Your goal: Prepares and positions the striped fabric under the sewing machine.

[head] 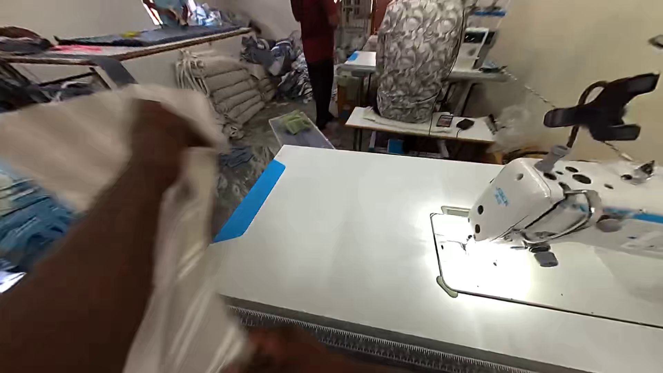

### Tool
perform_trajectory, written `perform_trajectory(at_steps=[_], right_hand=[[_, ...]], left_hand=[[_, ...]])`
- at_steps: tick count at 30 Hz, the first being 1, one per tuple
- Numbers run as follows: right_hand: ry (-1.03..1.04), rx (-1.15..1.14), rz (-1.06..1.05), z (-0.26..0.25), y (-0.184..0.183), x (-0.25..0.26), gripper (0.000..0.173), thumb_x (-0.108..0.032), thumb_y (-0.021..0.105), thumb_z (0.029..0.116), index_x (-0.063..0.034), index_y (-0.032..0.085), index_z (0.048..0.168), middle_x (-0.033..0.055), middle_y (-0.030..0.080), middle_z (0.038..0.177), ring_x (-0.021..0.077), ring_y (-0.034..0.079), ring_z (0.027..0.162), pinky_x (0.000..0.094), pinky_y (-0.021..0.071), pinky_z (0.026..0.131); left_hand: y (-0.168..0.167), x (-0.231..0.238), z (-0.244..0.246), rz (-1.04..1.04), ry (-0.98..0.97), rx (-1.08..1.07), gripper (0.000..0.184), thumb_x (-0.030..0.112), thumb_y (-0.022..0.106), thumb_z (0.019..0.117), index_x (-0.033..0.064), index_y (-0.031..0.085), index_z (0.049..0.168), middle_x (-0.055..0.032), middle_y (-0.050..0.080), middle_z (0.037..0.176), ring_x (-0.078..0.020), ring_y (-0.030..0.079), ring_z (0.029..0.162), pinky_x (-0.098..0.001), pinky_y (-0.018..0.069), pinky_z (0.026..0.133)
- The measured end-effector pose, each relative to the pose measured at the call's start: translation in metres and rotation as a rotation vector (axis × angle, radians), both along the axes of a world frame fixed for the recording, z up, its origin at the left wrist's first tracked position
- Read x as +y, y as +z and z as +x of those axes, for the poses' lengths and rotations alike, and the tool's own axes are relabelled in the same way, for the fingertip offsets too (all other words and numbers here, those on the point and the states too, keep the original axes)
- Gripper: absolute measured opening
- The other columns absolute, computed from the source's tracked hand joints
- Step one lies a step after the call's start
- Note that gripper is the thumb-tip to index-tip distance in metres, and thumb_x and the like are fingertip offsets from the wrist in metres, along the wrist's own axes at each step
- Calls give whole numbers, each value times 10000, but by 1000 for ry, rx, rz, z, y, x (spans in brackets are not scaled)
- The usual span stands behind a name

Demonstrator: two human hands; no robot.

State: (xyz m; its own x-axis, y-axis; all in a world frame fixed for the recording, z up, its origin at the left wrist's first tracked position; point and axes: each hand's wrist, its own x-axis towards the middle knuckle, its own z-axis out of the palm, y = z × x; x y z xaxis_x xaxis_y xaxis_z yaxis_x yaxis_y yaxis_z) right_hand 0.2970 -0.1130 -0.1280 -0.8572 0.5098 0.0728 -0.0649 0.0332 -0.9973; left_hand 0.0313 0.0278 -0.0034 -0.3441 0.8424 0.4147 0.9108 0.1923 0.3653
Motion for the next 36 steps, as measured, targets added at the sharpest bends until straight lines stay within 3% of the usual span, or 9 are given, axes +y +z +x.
perform_trajectory(at_steps=[2, 6, 9, 13, 22, 26, 28, 31, 36], right_hand=[[-308, -128, -153, 44, 24, 56, 163, -184, 538, 1065, -60, 631, 1114, -6, 627, 860, 47, 609, 737, 232, 535, 667], [-827, -413, 192, 160, 13, 111, 444, -304, 521, 1078, -150, 493, 1494, 80, 661, 1322, 210, 668, 1144, 465, 563, 946], [-940, -436, 405, 228, -11, 69, 393, -406, 579, 1021, -162, 651, 1321, -12, 726, 1117, 127, 707, 990, 369, 621, 816], [-670, -358, 378, 225, -26, 1, 172, -167, 664, 994, -53, 761, 1079, 52, 752, 949, 121, 717, 823, 337, 622, 759], [-802, -718, 1089, 143, -65, 36, 305, -183, 545, 958, -36, 762, 1114, 164, 719, 1249, 323, 646, 1256, 509, 492, 1083], [-911, -1011, 1095, 223, -93, 37, 427, -179, 464, 1024, -47, 626, 1397, 132, 596, 1466, 302, 566, 1365, 558, 424, 1137], [-920, -1020, 1143, 285, -98, 33, 412, -175, 428, 1048, -70, 638, 1386, 103, 622, 1442, 268, 565, 1371, 591, 397, 1157], [-926, -1114, 1175, 385, -91, 29, 437, -176, 394, 1055, -42, 636, 1393, 110, 608, 1459, 291, 525, 1409, 621, 351, 1185], [-1050, -1197, 925, 413, -69, 31, 609, -441, 370, 1069, -23, 546, 1475, 203, 458, 1573, 391, 404, 1480, 618, 287, 1222]], left_hand=[[-20, 55, 36, -80, -271, -134, 407, 269, 420, 1110, -41, 504, 1360, -293, 604, 1262, -447, 619, 1134, -662, 477, 970], [-74, 23, 106, -247, -603, 94, 475, 358, 416, 1091, 106, 487, 1487, -150, 528, 1486, -312, 536, 1360, -560, 453, 1113], [-154, -54, 103, -251, -810, 275, 479, 417, 405, 1068, 191, 598, 1443, -64, 511, 1547, -295, 395, 1491, -614, 280, 1228], [-201, -61, 110, -350, -798, 314, 779, 767, 273, 980, 317, 369, 1609, 37, 255, 1706, -268, 153, 1592, -670, 144, 1240], [-199, 136, 370, -409, -480, 136, 969, 871, 242, 897, 264, 244, 1652, -77, 175, 1725, -424, 70, 1581, -785, 9, 1167], [-160, 153, 432, -303, -643, -317, 794, 497, 445, 1066, 32, 158, 1641, -269, 135, 1689, -443, 150, 1563, -696, 101, 1219], [-148, 155, 418, -147, -848, -510, 672, 421, 425, 1094, 42, 248, 1621, -231, 293, 1650, -343, 324, 1523, -545, 293, 1232], [-135, 120, 320, -156, -1099, -180, 574, 414, 398, 1086, 132, 396, 1586, -61, 337, 1666, -201, 304, 1543, -460, 282, 1265], [-192, 12, 100, -325, -718, 318, 806, 729, 275, 971, 255, 365, 1616, -2, 290, 1694, -350, 199, 1574, -770, 158, 1172]])
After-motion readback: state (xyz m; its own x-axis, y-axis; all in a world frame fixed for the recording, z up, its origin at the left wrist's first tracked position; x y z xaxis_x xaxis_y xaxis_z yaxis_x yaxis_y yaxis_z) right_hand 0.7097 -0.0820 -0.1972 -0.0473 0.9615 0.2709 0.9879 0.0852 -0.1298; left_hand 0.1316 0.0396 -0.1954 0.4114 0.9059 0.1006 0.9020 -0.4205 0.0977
